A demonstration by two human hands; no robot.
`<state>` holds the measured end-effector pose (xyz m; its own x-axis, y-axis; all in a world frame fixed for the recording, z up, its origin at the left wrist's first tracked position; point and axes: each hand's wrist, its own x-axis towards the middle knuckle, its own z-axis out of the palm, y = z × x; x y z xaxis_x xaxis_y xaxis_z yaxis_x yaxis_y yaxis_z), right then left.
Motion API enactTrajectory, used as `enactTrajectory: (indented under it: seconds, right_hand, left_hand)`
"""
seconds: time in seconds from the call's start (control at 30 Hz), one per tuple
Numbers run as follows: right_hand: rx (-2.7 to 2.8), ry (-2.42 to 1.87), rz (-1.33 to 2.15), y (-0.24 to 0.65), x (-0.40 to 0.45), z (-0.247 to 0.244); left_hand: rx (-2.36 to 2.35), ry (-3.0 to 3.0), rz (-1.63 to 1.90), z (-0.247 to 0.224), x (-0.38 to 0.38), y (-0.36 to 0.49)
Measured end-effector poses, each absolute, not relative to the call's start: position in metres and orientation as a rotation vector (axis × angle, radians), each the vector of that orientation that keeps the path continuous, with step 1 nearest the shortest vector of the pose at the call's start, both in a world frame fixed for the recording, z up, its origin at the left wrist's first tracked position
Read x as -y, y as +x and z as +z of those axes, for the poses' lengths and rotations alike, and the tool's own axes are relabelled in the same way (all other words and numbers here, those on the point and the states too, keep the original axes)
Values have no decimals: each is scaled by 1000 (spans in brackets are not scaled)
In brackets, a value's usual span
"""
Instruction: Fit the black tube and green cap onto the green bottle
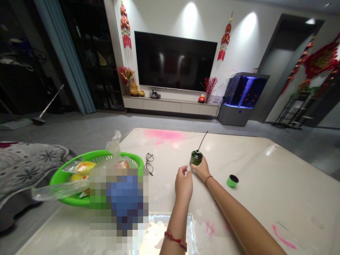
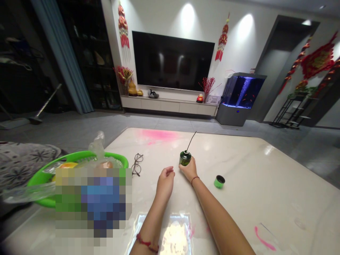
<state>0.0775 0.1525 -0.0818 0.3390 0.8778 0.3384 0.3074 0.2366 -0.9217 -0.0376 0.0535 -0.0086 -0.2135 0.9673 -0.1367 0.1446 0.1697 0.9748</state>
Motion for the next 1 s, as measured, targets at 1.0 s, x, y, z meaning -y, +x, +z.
enactTrajectory:
  seconds: [1.0]
  right_hand:
    - [1138,-1717,259,65,-205,-85]
  left_hand:
    - [-1520,1367,1217,19,-24,-41]
